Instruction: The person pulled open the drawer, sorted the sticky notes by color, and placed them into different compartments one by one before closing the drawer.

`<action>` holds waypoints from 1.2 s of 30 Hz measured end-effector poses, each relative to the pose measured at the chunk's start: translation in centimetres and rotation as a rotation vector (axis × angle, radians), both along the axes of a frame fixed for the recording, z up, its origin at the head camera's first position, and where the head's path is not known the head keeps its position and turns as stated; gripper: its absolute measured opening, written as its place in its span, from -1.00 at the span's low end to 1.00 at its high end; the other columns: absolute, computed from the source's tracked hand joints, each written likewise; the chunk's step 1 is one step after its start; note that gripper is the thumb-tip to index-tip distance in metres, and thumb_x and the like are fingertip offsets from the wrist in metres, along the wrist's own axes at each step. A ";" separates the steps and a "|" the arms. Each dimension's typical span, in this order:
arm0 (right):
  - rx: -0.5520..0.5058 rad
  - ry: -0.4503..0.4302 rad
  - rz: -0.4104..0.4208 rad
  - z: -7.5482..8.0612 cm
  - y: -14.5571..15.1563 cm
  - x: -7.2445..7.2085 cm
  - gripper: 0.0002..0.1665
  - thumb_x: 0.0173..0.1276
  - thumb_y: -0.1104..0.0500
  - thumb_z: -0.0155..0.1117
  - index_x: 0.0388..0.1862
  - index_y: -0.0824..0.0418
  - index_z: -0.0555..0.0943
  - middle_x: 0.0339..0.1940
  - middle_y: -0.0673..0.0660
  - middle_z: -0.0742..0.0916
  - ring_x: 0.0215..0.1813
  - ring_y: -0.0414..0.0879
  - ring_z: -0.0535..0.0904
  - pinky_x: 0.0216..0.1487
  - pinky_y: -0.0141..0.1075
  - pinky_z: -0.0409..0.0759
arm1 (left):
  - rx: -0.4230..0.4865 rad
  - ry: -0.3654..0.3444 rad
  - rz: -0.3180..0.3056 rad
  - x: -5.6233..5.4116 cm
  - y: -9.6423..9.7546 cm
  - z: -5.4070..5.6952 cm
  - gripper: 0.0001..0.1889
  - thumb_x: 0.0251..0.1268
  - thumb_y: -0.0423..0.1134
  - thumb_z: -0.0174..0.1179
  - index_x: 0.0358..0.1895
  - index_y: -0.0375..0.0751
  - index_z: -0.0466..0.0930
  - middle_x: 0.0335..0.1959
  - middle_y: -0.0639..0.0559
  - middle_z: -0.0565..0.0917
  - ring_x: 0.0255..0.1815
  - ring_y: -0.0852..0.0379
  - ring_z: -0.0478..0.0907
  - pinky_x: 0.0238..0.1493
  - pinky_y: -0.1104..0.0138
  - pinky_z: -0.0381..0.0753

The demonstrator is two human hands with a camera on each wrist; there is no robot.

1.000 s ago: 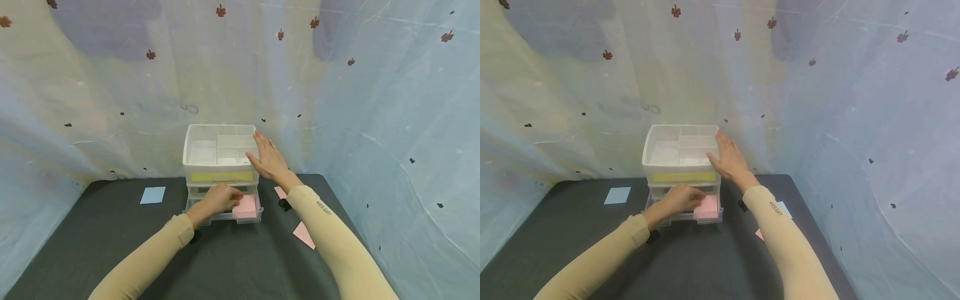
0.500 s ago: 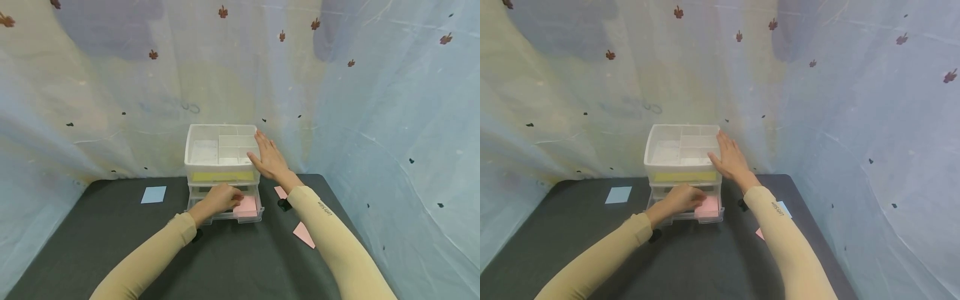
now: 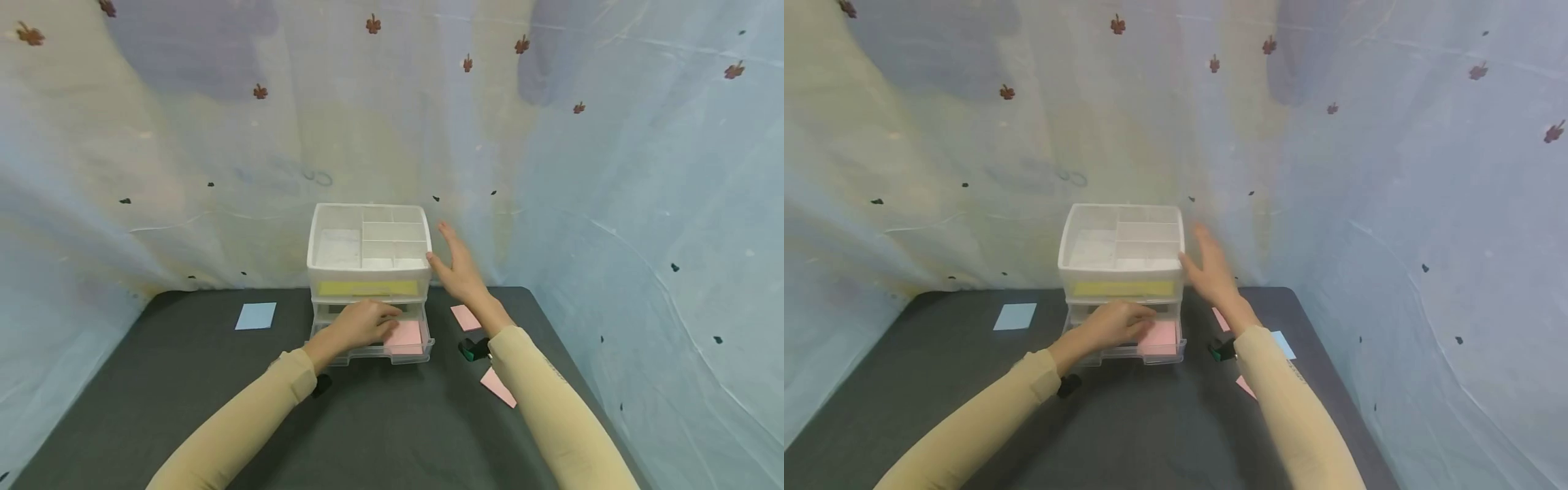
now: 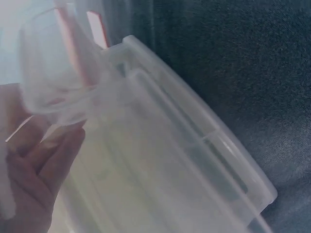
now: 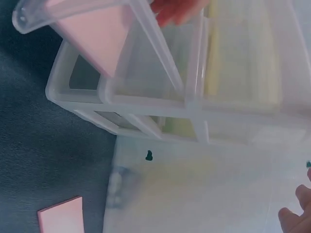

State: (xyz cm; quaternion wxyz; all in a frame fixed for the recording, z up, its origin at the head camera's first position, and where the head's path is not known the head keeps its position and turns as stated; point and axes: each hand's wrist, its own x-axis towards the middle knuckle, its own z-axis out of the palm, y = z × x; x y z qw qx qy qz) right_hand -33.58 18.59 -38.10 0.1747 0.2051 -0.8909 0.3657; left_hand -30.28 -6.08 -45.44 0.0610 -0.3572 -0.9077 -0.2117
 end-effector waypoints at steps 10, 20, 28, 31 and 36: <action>-0.245 -0.011 -0.096 -2.8 5.1 4.6 -0.35 0.66 0.04 0.16 0.63 0.07 0.30 0.58 0.18 0.41 0.49 0.21 0.43 0.43 0.17 0.44 | 0.071 0.270 0.020 2.8 -2.0 3.3 -0.61 0.47 -0.25 0.34 0.31 -0.14 0.66 0.23 -0.07 0.70 0.14 -0.06 0.71 -0.08 0.14 0.77; -0.159 -0.025 -0.202 -9.3 9.7 9.3 -0.43 0.67 0.10 0.15 0.53 0.28 0.37 0.42 0.27 0.50 0.30 0.21 0.56 0.19 0.07 0.61 | 0.198 0.621 0.089 3.0 -6.6 7.1 -0.58 0.26 -0.30 0.50 0.17 -0.31 0.69 0.11 -0.19 0.66 0.05 -0.15 0.66 -0.04 0.02 0.72; -0.059 -0.094 -0.271 -14.1 12.6 12.8 -0.46 0.51 0.22 0.32 0.36 0.44 0.48 0.22 0.40 0.57 0.21 0.36 0.57 0.10 0.25 0.62 | 0.201 0.666 0.218 1.9 -10.5 9.4 -0.59 0.38 -0.30 0.40 0.20 -0.42 0.62 0.19 -0.30 0.61 0.20 -0.29 0.57 0.21 -0.12 0.57; 0.015 -0.105 -0.277 -15.1 13.7 13.7 -0.43 0.44 0.23 0.38 0.33 0.48 0.49 0.15 0.40 0.59 0.16 0.34 0.58 0.05 0.24 0.64 | 0.132 0.605 0.289 1.5 -11.4 9.9 -0.47 0.45 -0.18 0.34 0.34 -0.41 0.52 0.34 -0.31 0.53 0.35 -0.31 0.46 0.39 -0.18 0.40; 0.151 -0.135 -0.269 -15.9 15.0 14.4 -0.32 0.32 0.15 0.52 0.27 0.52 0.51 0.07 0.40 0.62 0.08 0.32 0.59 0.01 0.24 0.61 | -0.028 0.384 0.387 1.0 -12.2 10.4 -0.13 0.52 0.13 0.23 0.64 -0.36 0.12 0.62 -0.30 0.21 0.64 -0.29 0.08 0.64 -0.16 -0.03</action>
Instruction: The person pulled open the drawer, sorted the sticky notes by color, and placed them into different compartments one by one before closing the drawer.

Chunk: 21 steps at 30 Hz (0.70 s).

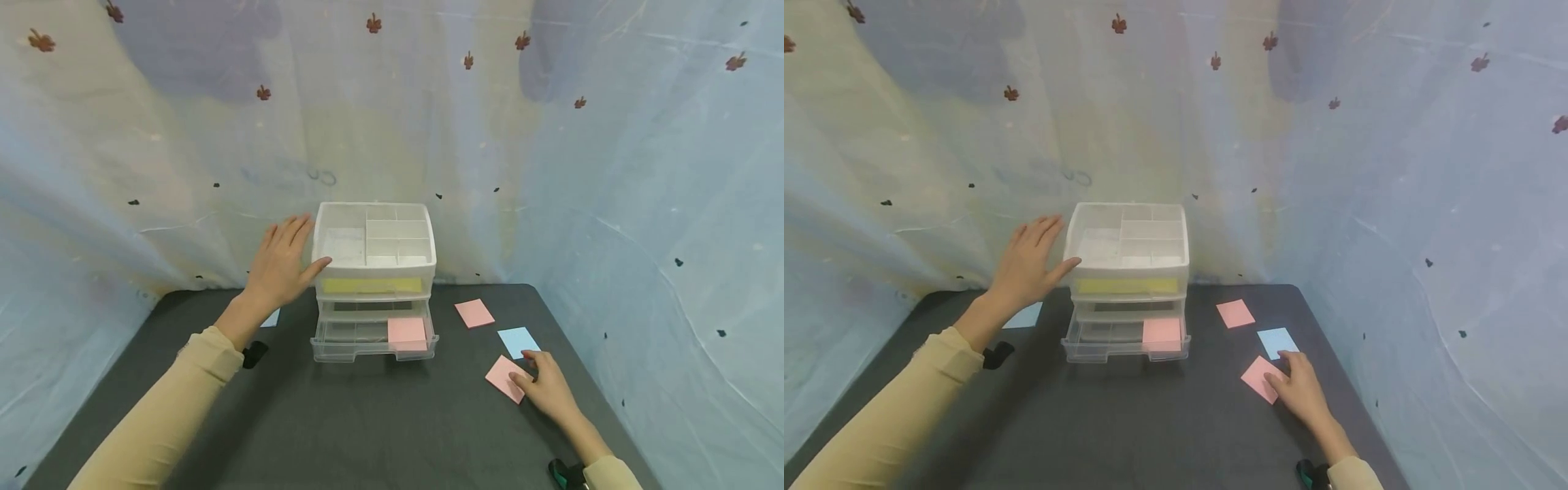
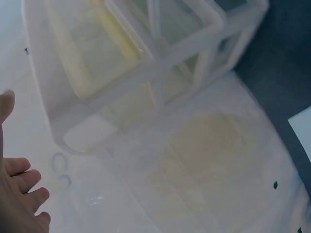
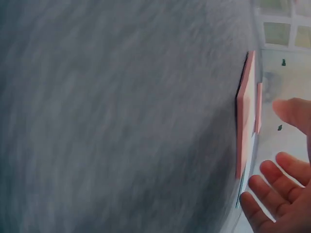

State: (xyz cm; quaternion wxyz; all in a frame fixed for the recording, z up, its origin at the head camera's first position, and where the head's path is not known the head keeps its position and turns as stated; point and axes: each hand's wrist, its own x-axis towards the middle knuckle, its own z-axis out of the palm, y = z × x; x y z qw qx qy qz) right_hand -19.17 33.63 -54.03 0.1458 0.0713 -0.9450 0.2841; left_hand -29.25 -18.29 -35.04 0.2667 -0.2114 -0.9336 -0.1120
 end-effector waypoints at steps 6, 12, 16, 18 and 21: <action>0.100 -0.111 -0.023 0.0 0.9 0.2 -0.14 0.23 -0.10 0.60 0.22 0.54 0.56 0.12 0.49 0.62 0.14 0.38 0.53 0.10 0.28 0.56 | -0.087 -0.225 0.052 -1.2 -0.1 -0.2 0.10 0.50 0.40 0.02 0.70 -0.32 -0.28 0.73 -0.25 -0.19 0.73 -0.23 -0.28 0.68 -0.09 -0.19; 0.166 -0.138 -0.018 0.3 1.1 0.1 -0.11 0.21 -0.20 0.58 0.20 0.50 0.61 0.06 0.43 0.63 0.06 0.29 0.52 -0.02 0.17 0.59 | -0.122 -0.270 0.050 -2.3 0.0 -0.6 0.14 0.47 0.51 -0.12 0.69 -0.34 -0.29 0.73 -0.24 -0.27 0.73 -0.23 -0.34 0.68 -0.09 -0.22; 0.172 -0.156 -0.001 0.4 1.1 -0.1 -0.16 0.21 -0.18 0.59 0.16 0.48 0.66 -0.01 0.36 0.63 0.00 0.21 0.51 -0.12 0.04 0.56 | -0.139 -0.285 0.045 -2.9 0.3 -0.7 0.16 0.44 0.55 -0.16 0.70 -0.34 -0.28 0.73 -0.24 -0.26 0.73 -0.24 -0.33 0.68 -0.10 -0.21; 0.165 -0.166 0.007 0.4 1.1 -0.2 -0.20 0.21 -0.17 0.60 0.13 0.47 0.68 -0.03 0.35 0.63 0.00 0.21 0.52 -0.12 0.03 0.55 | -0.141 -0.288 0.044 -3.2 0.5 -0.9 0.17 0.44 0.55 -0.16 0.69 -0.34 -0.28 0.73 -0.24 -0.27 0.73 -0.24 -0.33 0.68 -0.10 -0.21; 0.145 -0.173 0.023 0.3 1.2 -0.3 -0.27 0.21 -0.13 0.61 0.08 0.45 0.71 -0.04 0.32 0.64 0.01 0.20 0.53 -0.10 0.04 0.56 | -0.126 -0.292 0.039 -3.4 0.7 -1.2 0.17 0.44 0.55 -0.14 0.69 -0.34 -0.29 0.73 -0.24 -0.27 0.73 -0.23 -0.34 0.68 -0.09 -0.21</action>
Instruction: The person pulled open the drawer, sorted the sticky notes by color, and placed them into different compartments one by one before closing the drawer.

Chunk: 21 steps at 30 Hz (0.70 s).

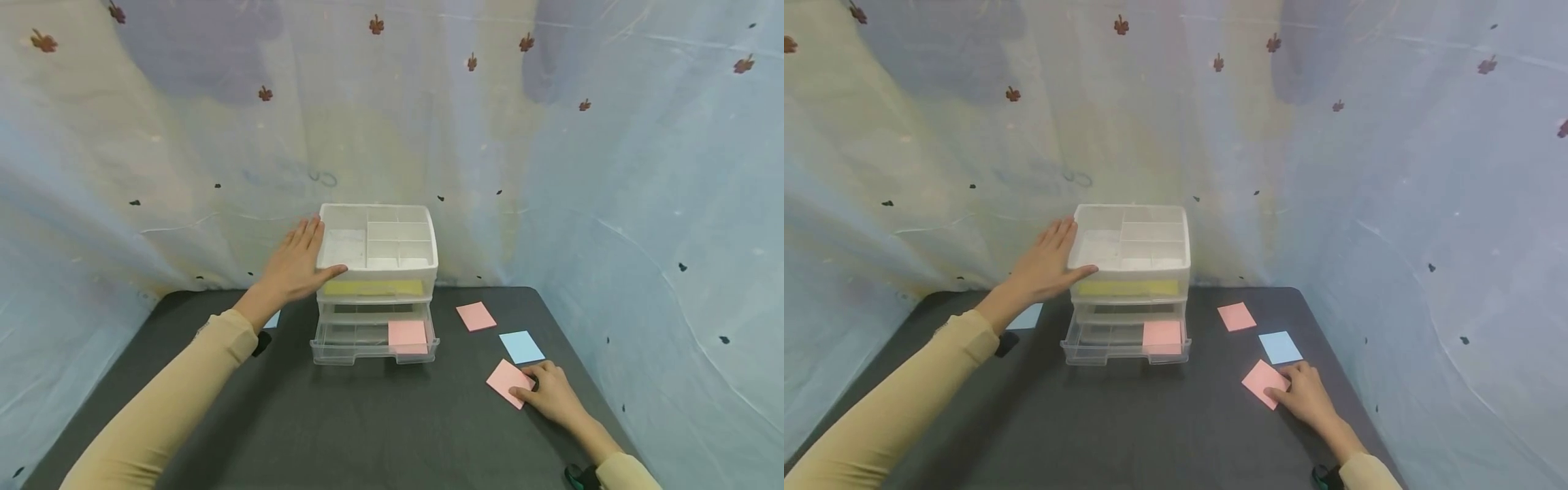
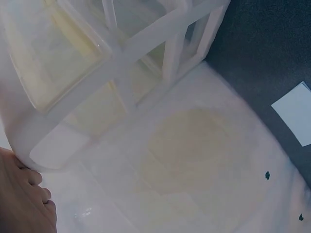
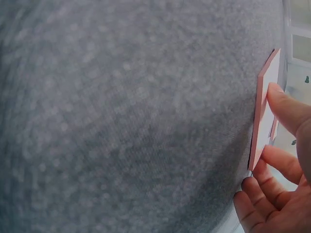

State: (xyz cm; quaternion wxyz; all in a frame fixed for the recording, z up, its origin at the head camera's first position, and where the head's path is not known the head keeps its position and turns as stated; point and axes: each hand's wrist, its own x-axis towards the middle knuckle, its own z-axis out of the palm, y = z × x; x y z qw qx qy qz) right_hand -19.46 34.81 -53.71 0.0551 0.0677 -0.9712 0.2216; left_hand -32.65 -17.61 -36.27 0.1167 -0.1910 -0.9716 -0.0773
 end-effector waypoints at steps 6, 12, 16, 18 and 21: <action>-0.033 -0.004 0.017 0.0 -0.1 -0.2 -0.36 0.18 -0.06 0.64 0.01 0.42 0.73 -0.07 0.29 0.66 0.00 0.19 0.55 -0.08 0.03 0.56 | 0.050 -0.007 -0.007 0.0 -0.2 -0.4 0.18 0.42 0.55 -0.11 0.70 -0.34 -0.29 0.73 -0.23 -0.25 0.73 -0.21 -0.35 0.68 -0.09 -0.21; -0.062 -0.025 -0.001 -0.2 0.2 -0.3 -0.35 0.14 -0.05 0.67 -0.01 0.42 0.70 -0.08 0.29 0.65 -0.03 0.16 0.54 -0.10 -0.02 0.56 | 0.038 -0.006 -0.006 0.1 0.1 -0.4 0.18 0.41 0.57 -0.14 0.70 -0.33 -0.28 0.73 -0.20 -0.27 0.73 -0.20 -0.34 0.68 -0.08 -0.21; -0.081 -0.028 -0.014 -0.3 0.4 -0.5 -0.36 0.10 -0.02 0.70 -0.01 0.40 0.70 -0.13 0.22 0.67 -0.13 0.03 0.53 -0.18 -0.13 0.53 | 0.034 -0.011 -0.006 0.1 0.2 -0.5 0.18 0.41 0.57 -0.15 0.70 -0.33 -0.28 0.73 -0.20 -0.27 0.73 -0.20 -0.33 0.68 -0.07 -0.20; -0.092 -0.027 -0.020 -0.3 0.3 -0.6 -0.36 0.09 -0.01 0.71 -0.01 0.39 0.70 -0.16 0.17 0.67 -0.17 -0.03 0.52 -0.22 -0.17 0.52 | 0.032 -0.010 -0.002 0.1 0.1 -0.5 0.18 0.42 0.57 -0.15 0.70 -0.33 -0.28 0.73 -0.20 -0.27 0.73 -0.20 -0.33 0.69 -0.07 -0.20; -0.115 -0.029 -0.026 -0.2 0.2 -0.6 -0.38 0.13 0.03 0.69 0.02 0.40 0.69 -0.18 0.15 0.67 -0.20 -0.06 0.51 -0.25 -0.21 0.51 | 0.029 -0.002 0.003 0.1 0.0 -0.5 0.18 0.42 0.56 -0.14 0.70 -0.34 -0.26 0.73 -0.20 -0.25 0.73 -0.20 -0.32 0.69 -0.06 -0.19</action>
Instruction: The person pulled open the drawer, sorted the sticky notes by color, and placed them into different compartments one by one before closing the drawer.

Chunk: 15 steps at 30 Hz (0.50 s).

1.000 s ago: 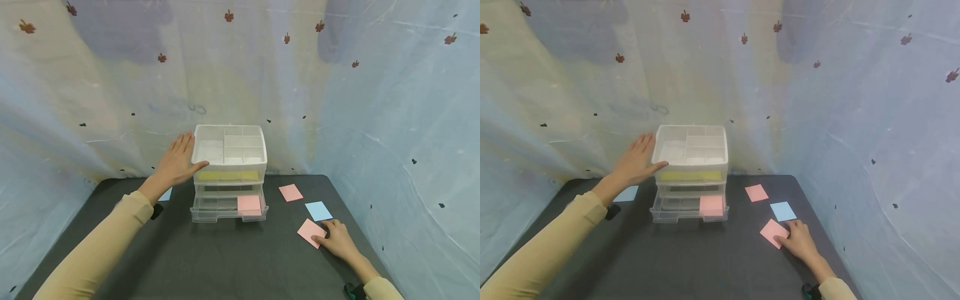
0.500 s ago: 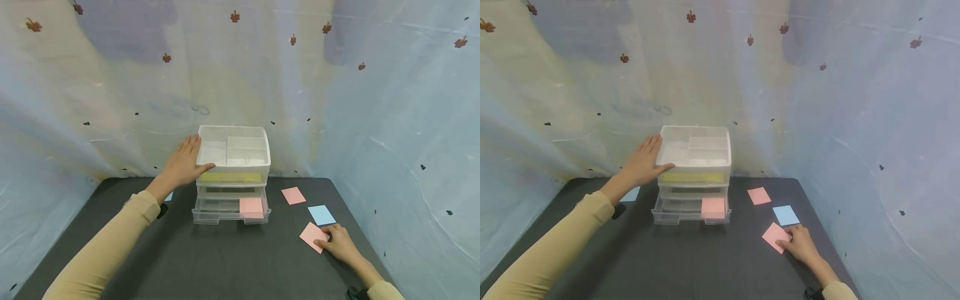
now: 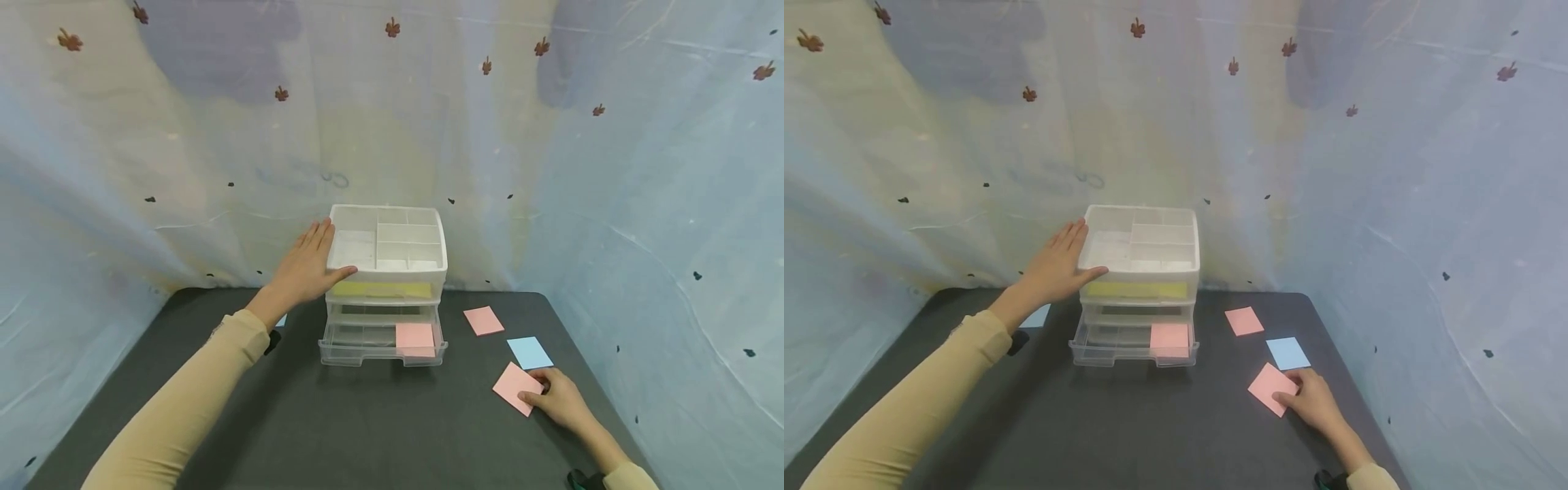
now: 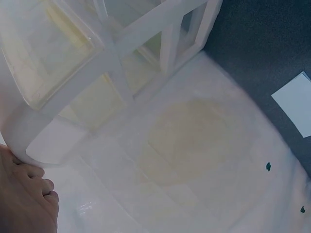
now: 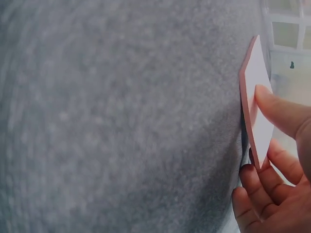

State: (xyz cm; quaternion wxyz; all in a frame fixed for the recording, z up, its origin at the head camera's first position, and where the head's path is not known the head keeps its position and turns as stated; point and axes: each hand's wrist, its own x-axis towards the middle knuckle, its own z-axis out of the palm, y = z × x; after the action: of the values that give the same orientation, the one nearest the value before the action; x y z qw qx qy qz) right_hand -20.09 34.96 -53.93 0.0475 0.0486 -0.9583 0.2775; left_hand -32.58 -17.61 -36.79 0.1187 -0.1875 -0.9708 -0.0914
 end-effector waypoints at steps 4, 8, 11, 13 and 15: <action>-0.043 0.000 -0.036 0.2 -0.2 0.2 -0.48 0.24 0.12 0.61 0.05 0.41 0.68 -0.18 0.16 0.71 -0.21 -0.05 0.55 -0.26 -0.23 0.53 | 0.001 0.001 -0.004 0.0 0.0 0.1 0.18 0.41 0.57 -0.15 0.70 -0.33 -0.27 0.73 -0.20 -0.25 0.73 -0.20 -0.31 0.69 -0.06 -0.19; -0.078 0.024 -0.061 0.3 -0.4 0.5 -0.60 0.36 0.19 0.51 0.08 0.38 0.69 -0.13 0.21 0.78 -0.17 0.00 0.67 -0.22 -0.22 0.61 | -0.007 -0.010 -0.003 -0.1 0.0 0.2 0.19 0.40 0.58 -0.16 0.70 -0.33 -0.27 0.73 -0.20 -0.26 0.73 -0.20 -0.31 0.68 -0.07 -0.20; -0.107 0.043 -0.070 0.4 -0.7 0.7 -0.68 0.44 0.21 0.43 0.09 0.35 0.70 -0.12 0.24 0.80 -0.16 -0.01 0.69 -0.22 -0.22 0.62 | -0.012 -0.016 0.003 0.0 0.0 0.3 0.18 0.42 0.57 -0.15 0.70 -0.34 -0.26 0.73 -0.20 -0.26 0.73 -0.20 -0.31 0.68 -0.06 -0.19; -0.129 0.054 -0.085 0.6 -0.9 0.8 -0.72 0.48 0.22 0.39 0.08 0.33 0.71 -0.12 0.23 0.81 -0.18 -0.07 0.69 -0.23 -0.26 0.62 | -0.012 -0.019 0.006 0.2 0.1 0.5 0.17 0.43 0.55 -0.12 0.70 -0.34 -0.25 0.73 -0.21 -0.25 0.73 -0.19 -0.32 0.69 -0.06 -0.18; -0.154 0.057 -0.097 0.9 -1.2 1.0 -0.74 0.50 0.23 0.36 0.07 0.33 0.71 -0.13 0.23 0.81 -0.22 -0.14 0.65 -0.25 -0.31 0.59 | -0.014 -0.022 0.005 0.4 0.2 0.6 0.16 0.44 0.53 -0.11 0.69 -0.35 -0.25 0.73 -0.22 -0.25 0.73 -0.19 -0.32 0.68 -0.06 -0.18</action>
State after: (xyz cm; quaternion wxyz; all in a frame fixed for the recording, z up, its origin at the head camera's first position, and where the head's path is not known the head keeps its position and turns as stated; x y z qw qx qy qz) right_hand -19.06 33.78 -53.02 0.0919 0.0060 -0.9336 0.3464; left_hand -32.21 -17.43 -36.18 0.1069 -0.1847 -0.9731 -0.0865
